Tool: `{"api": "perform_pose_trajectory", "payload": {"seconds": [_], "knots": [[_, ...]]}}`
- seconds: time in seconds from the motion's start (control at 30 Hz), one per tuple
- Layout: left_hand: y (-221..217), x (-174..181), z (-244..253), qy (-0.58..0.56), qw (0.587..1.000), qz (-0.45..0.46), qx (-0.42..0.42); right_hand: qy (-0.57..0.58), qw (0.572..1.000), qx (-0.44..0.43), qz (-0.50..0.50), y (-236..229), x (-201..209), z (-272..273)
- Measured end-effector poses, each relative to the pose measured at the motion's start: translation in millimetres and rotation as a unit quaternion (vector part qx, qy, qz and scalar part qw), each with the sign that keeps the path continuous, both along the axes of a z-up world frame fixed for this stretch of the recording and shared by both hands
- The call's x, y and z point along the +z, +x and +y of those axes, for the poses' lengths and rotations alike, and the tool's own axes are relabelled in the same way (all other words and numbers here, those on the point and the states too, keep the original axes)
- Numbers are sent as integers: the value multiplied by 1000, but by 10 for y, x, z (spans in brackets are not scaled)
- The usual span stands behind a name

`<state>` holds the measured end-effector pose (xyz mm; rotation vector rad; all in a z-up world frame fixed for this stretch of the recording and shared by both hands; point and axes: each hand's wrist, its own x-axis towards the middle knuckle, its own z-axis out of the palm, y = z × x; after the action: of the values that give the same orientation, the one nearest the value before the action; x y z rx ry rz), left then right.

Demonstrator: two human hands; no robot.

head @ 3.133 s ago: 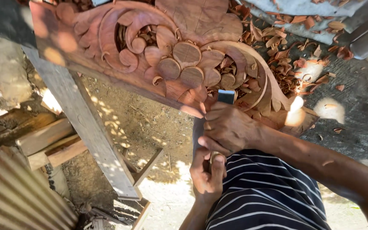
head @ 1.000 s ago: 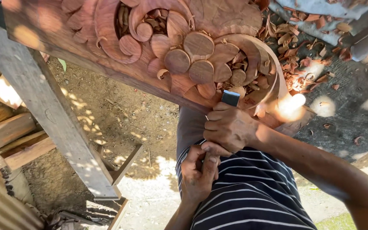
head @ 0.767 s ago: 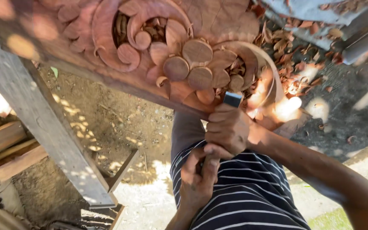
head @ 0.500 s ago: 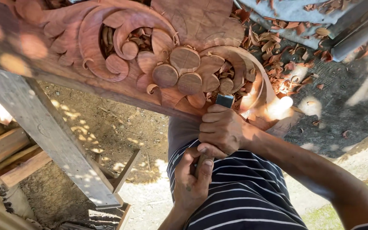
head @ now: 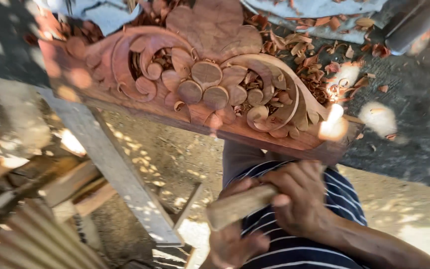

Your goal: Carving decorative floral and scroll patterns into a piece of wood using a wood carving chisel and a wooden mallet.

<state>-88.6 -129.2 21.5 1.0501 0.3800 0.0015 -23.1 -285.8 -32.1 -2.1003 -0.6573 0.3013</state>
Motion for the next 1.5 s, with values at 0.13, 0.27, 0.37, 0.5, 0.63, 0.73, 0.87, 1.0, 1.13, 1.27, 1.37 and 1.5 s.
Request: {"api": "perform_pose_trajectory", "payload": {"seconds": [0.13,0.27,0.37,0.5,0.63,0.73,0.87,1.0,1.13,1.27,1.37,1.5], "knots": [[365,-73,205,352,935,23,-41,82,995,-31,57,133,46,278],[994,-88,630,157,987,-38,20,39,997,-73,4,422,-225,260],[1312,-208,625,97,994,-52,-27,-125,984,-126,0,270,-454,161],[1543,-665,382,99,980,-105,-134,-131,966,-222,15,135,-537,55],[1576,-974,339,96,967,-121,-202,-112,940,-323,-17,82,-680,122],[1619,-1016,271,125,960,-161,-191,-141,922,-353,-72,87,-781,171],[1648,-1106,260,175,943,-214,-186,-155,900,-396,-97,100,-773,190],[1629,-1078,272,158,944,-204,-204,-151,899,-398,-104,101,-786,183],[1644,-1113,221,171,940,-215,-201,-143,900,-399,-105,116,-772,171],[1645,-1153,249,176,936,-226,-205,-148,901,-394,-108,121,-770,154],[1632,-1179,283,169,938,-225,-204,-141,903,-392,-104,120,-764,146],[1590,-1205,332,164,940,-230,-193,-137,906,-389,-98,129,-728,127]]}}
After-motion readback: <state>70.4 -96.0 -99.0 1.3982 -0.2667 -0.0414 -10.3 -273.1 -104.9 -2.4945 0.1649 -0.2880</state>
